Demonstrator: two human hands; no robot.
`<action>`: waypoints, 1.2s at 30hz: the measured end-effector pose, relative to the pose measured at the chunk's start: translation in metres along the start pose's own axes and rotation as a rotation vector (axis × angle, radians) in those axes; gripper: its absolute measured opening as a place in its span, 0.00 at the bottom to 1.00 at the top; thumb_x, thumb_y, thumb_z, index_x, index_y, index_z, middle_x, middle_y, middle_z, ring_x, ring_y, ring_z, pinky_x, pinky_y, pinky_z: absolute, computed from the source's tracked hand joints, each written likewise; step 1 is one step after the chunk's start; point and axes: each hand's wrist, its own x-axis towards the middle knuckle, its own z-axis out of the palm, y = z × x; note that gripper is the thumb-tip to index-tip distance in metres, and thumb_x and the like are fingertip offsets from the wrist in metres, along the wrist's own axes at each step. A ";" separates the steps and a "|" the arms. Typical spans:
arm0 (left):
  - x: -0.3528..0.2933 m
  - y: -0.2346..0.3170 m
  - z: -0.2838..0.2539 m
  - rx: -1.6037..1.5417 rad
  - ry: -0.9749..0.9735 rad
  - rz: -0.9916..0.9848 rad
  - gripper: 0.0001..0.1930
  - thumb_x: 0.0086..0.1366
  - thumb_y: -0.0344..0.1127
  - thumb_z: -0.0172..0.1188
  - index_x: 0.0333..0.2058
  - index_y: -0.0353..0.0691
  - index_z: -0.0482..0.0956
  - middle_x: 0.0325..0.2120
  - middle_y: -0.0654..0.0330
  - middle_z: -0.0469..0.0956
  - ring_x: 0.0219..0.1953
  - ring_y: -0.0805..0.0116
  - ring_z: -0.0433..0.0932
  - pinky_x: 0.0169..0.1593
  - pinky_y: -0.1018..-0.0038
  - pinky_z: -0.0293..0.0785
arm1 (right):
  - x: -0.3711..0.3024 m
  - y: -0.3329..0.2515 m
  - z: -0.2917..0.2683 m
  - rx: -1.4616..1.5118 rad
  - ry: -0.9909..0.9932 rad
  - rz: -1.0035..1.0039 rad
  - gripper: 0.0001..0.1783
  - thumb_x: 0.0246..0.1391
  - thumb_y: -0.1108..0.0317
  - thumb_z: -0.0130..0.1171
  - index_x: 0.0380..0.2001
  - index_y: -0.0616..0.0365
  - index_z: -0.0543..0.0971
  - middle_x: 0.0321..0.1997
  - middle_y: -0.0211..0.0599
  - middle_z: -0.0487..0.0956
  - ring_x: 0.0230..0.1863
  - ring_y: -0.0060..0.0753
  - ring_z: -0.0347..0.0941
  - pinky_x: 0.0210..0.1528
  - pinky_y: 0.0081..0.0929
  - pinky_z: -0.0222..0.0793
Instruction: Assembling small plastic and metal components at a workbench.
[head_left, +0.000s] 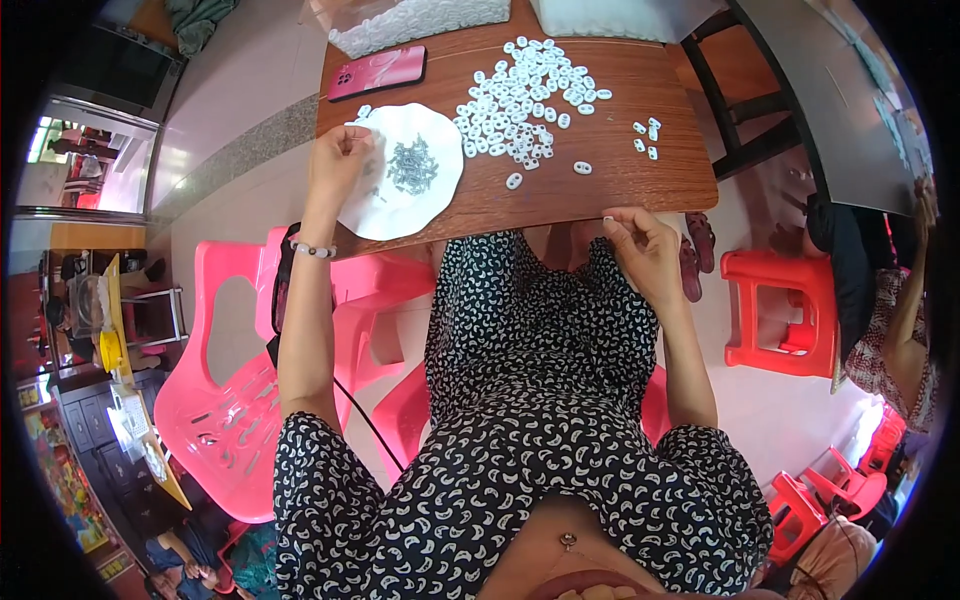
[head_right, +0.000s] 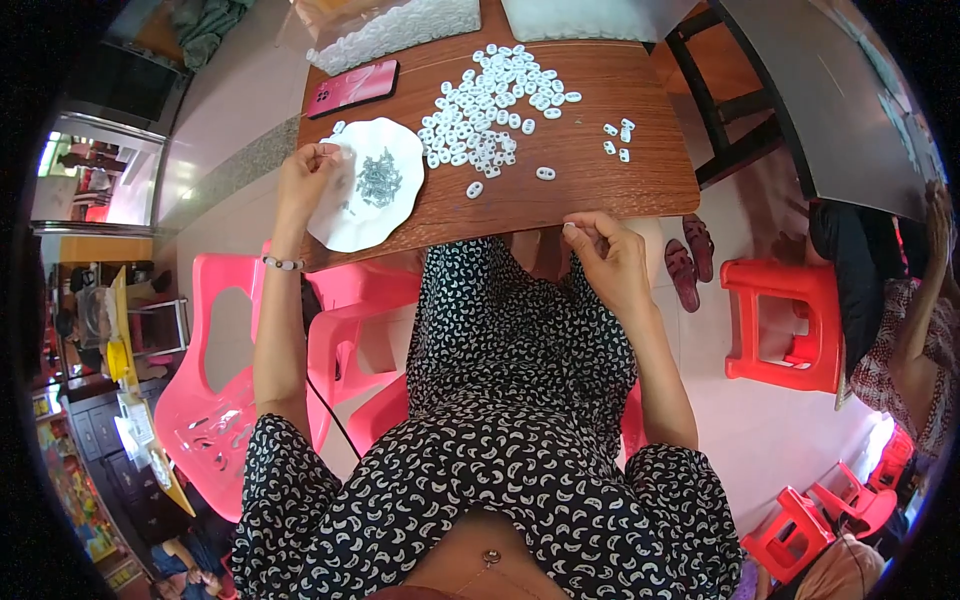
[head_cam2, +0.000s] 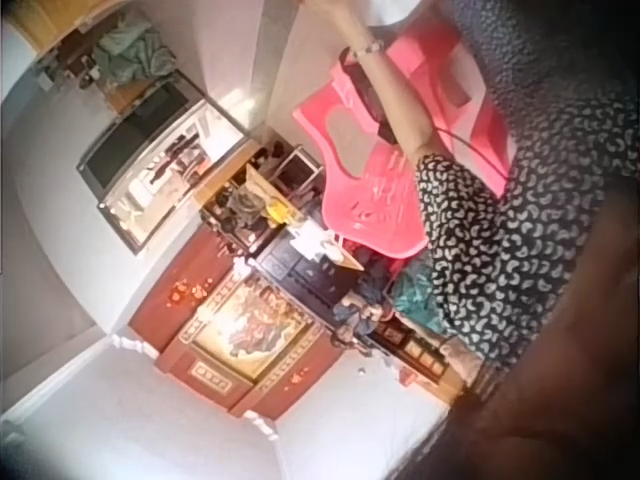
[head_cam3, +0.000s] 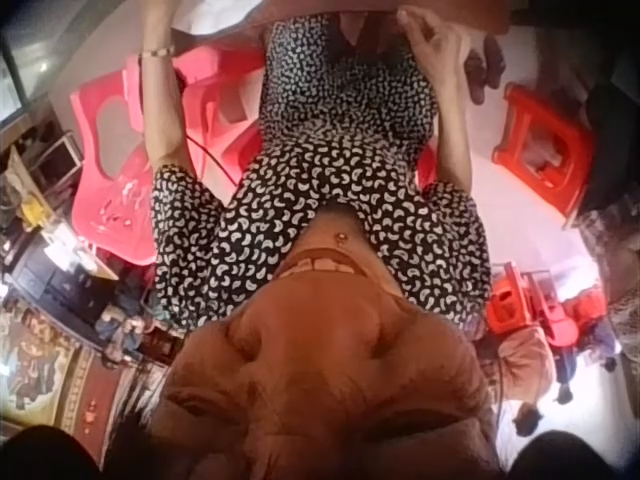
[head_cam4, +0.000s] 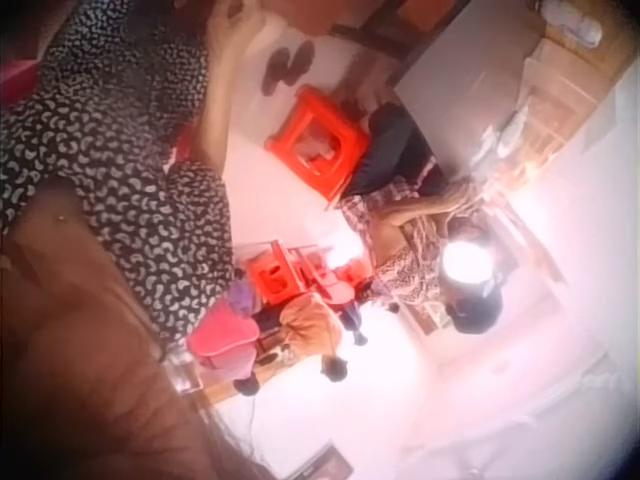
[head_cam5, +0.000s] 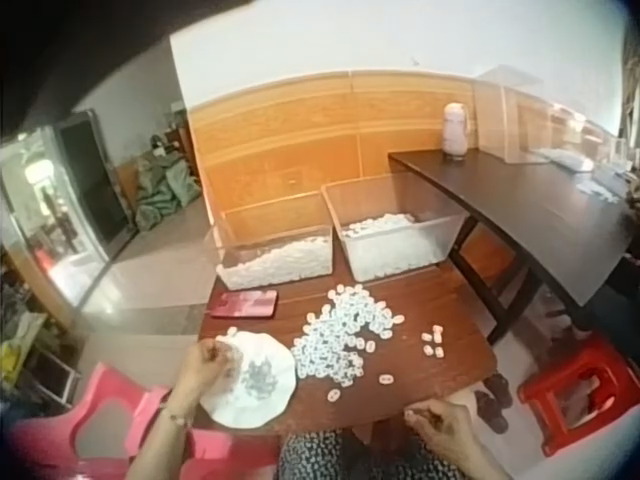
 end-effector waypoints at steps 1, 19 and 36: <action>-0.006 0.013 0.002 -0.171 -0.059 -0.095 0.07 0.59 0.28 0.60 0.37 0.33 0.79 0.24 0.64 0.81 0.25 0.80 0.75 0.28 0.81 0.69 | 0.000 -0.002 0.000 0.000 0.002 -0.010 0.09 0.56 0.70 0.59 0.38 0.64 0.79 0.26 0.26 0.79 0.26 0.10 0.69 0.27 0.11 0.62; -0.115 0.156 0.134 -1.083 -0.399 -0.529 0.14 0.57 0.32 0.66 0.41 0.35 0.75 0.27 0.65 0.79 0.24 0.83 0.71 0.28 0.87 0.66 | 0.006 -0.043 0.014 -0.307 0.244 -0.671 0.09 0.43 0.76 0.65 0.32 0.59 0.80 0.24 0.33 0.77 0.25 0.33 0.70 0.27 0.27 0.65; -0.127 0.162 0.146 -0.927 -0.412 -0.290 0.12 0.61 0.36 0.63 0.37 0.33 0.77 0.24 0.65 0.79 0.22 0.85 0.69 0.27 0.87 0.65 | 0.000 -0.038 0.004 -0.235 0.256 -0.612 0.08 0.42 0.79 0.64 0.29 0.60 0.81 0.23 0.32 0.77 0.26 0.30 0.70 0.25 0.25 0.65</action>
